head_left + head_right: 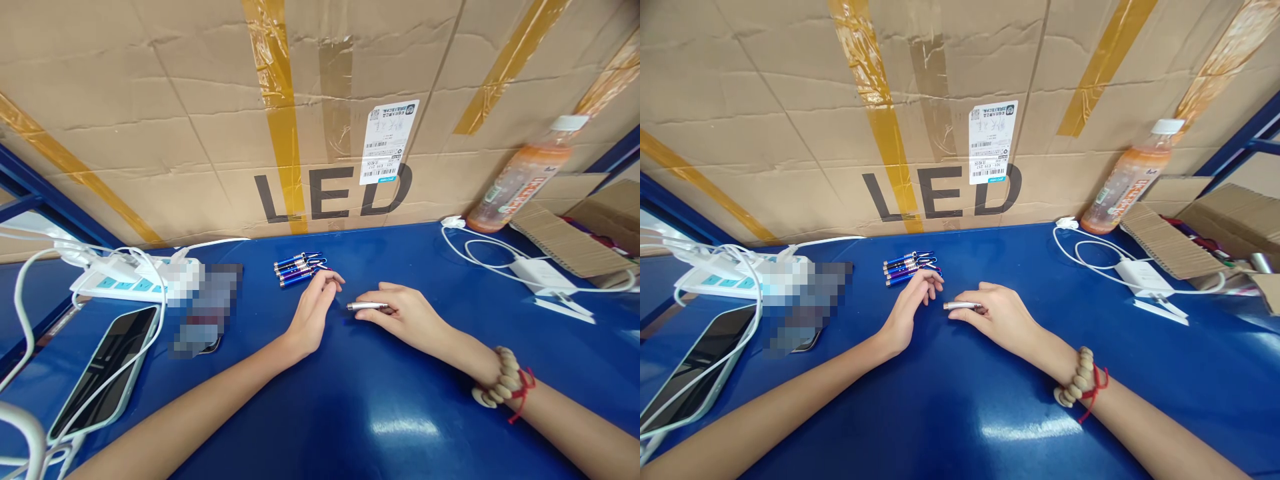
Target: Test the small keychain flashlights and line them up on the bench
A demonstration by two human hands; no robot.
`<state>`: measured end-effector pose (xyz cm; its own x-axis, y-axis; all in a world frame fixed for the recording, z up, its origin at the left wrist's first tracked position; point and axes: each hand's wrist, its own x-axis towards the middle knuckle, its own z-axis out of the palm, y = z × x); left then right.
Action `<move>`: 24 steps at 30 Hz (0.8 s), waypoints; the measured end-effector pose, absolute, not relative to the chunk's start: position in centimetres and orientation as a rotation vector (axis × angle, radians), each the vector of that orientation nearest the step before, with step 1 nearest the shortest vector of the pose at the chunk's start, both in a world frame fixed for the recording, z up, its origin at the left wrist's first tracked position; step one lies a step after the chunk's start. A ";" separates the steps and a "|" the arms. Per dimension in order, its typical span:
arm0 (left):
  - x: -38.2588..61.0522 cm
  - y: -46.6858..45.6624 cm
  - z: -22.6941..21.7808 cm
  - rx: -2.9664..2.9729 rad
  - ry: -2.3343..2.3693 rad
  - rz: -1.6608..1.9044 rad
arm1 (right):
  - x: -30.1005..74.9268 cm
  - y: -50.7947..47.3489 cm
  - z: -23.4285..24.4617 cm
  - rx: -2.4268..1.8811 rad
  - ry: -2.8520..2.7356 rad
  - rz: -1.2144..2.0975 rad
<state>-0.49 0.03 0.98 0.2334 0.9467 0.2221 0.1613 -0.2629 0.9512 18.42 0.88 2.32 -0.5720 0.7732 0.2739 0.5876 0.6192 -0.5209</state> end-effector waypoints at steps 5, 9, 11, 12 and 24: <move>-0.5 0.0 0.9 1.640 1.060 1.129 | 18.4 0.9 2.1 -1.091 -2.379 0.472; -0.5 0.0 0.9 1.644 1.051 1.132 | 18.4 0.9 2.1 -1.047 -2.371 0.463; -0.5 -0.1 1.0 1.643 1.050 1.128 | 18.4 0.9 2.1 -1.062 -2.375 0.477; -0.5 -0.1 1.0 1.640 1.052 1.126 | 18.4 0.9 2.1 -1.085 -2.382 0.486; -0.6 -0.1 1.0 1.642 1.069 1.114 | 18.5 1.0 2.2 -1.183 -2.408 0.523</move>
